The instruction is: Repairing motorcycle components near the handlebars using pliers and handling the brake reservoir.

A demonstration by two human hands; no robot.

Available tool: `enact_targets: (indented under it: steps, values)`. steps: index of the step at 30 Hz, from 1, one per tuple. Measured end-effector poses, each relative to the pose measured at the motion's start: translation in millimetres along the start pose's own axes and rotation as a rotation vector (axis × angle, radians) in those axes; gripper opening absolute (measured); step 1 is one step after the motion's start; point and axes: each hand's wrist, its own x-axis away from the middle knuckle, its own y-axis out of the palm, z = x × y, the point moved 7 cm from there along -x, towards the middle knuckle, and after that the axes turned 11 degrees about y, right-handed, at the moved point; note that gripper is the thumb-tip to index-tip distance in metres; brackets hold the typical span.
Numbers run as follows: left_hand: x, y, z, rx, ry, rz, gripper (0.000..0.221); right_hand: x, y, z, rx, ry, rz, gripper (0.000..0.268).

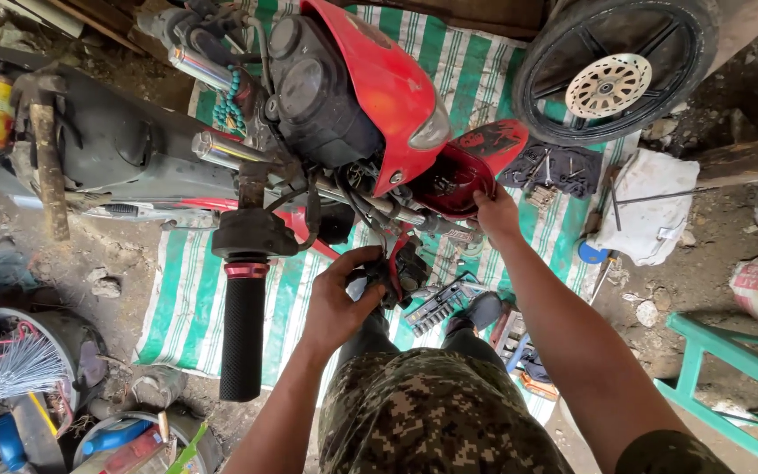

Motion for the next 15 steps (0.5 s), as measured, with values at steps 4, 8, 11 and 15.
enact_targets:
  steps: [4,8,11,15]
  values:
    - [1,1,6,0.011,0.044,-0.005,0.050,-22,-7,-16,0.198,-0.057,-0.006,0.049]
    - [0,-2,-9,0.038,0.034,0.009,0.049,-36,1,-43,0.354,-0.114,-0.053,0.043]
    - [-2,-1,-9,-0.002,0.028,0.007,0.049,-110,11,-25,0.492,-0.166,-0.097,0.044]
    - [-3,2,-11,-0.036,-0.007,-0.029,0.051,-106,23,-34,0.527,-0.178,-0.119,0.043]
